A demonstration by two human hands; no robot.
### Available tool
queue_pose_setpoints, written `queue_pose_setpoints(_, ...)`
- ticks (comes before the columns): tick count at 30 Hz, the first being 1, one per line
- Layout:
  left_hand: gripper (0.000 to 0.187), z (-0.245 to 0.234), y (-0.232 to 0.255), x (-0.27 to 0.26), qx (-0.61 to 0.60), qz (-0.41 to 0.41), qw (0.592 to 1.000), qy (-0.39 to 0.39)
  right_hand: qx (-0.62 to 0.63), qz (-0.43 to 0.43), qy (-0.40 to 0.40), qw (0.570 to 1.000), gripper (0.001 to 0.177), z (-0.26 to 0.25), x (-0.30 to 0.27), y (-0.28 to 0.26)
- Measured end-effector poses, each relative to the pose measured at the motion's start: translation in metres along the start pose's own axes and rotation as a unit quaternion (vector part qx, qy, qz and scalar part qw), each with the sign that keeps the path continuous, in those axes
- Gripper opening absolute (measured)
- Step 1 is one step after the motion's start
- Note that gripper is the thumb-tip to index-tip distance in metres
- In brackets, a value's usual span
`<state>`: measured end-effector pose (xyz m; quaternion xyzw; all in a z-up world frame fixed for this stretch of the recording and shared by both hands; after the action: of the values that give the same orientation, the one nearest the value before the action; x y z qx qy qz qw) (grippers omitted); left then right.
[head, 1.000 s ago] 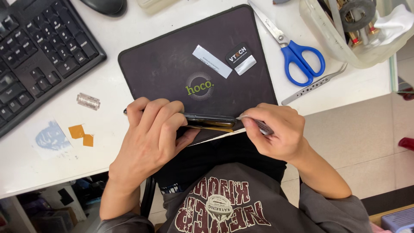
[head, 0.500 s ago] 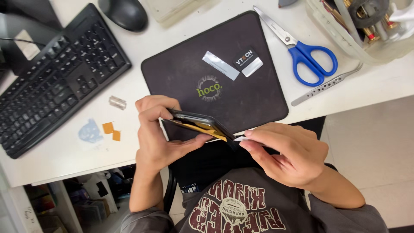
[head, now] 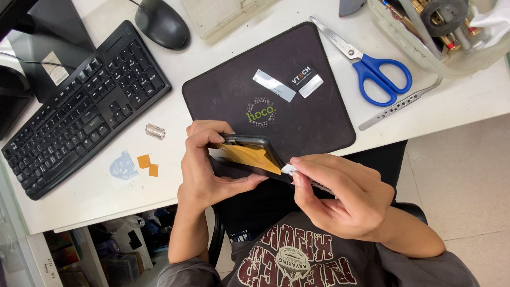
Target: The person removes a protective film from a smartphone back cover, then uses a heat gun and a metal tool to pry and separate the back cover from the phone body, exposing the internal components.
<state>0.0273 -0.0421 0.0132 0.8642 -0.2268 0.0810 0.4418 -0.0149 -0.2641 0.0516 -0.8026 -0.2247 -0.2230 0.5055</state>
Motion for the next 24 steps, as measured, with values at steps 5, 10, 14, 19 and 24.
queue_pose_setpoints(5,0.090,0.002,0.005,0.001,0.005,0.026,1.000,-0.009,-0.005,0.002,-0.002,1.000,0.025,-0.003,-0.001,0.002)
queue_pose_setpoints(10,0.090,0.004,0.005,0.003,-0.005,0.024,1.000,-0.016,-0.006,0.004,0.007,1.000,0.026,-0.006,-0.004,0.004)
queue_pose_setpoints(14,0.088,0.004,0.007,0.002,0.010,0.036,0.999,-0.013,-0.023,-0.010,0.000,1.000,0.026,-0.004,-0.001,0.002)
queue_pose_setpoints(19,0.086,0.008,0.009,0.001,0.030,0.032,0.999,-0.021,-0.021,0.009,-0.016,1.000,0.024,0.001,0.003,0.002)
queue_pose_setpoints(24,0.087,0.011,0.013,0.004,0.042,0.058,0.997,-0.016,-0.033,0.022,-0.017,0.999,0.018,0.000,0.003,0.008)
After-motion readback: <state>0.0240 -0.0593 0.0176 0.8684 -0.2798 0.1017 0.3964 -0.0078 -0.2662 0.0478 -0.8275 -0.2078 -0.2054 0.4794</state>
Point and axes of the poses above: each hand's wrist, its own x-axis towards the middle knuckle, its own z-axis out of the palm, y = z × x, the point moved 5 cm from there along x, towards the middle knuckle, and after that the axes turned 4 degrees about -z, right-handed, at the moved point
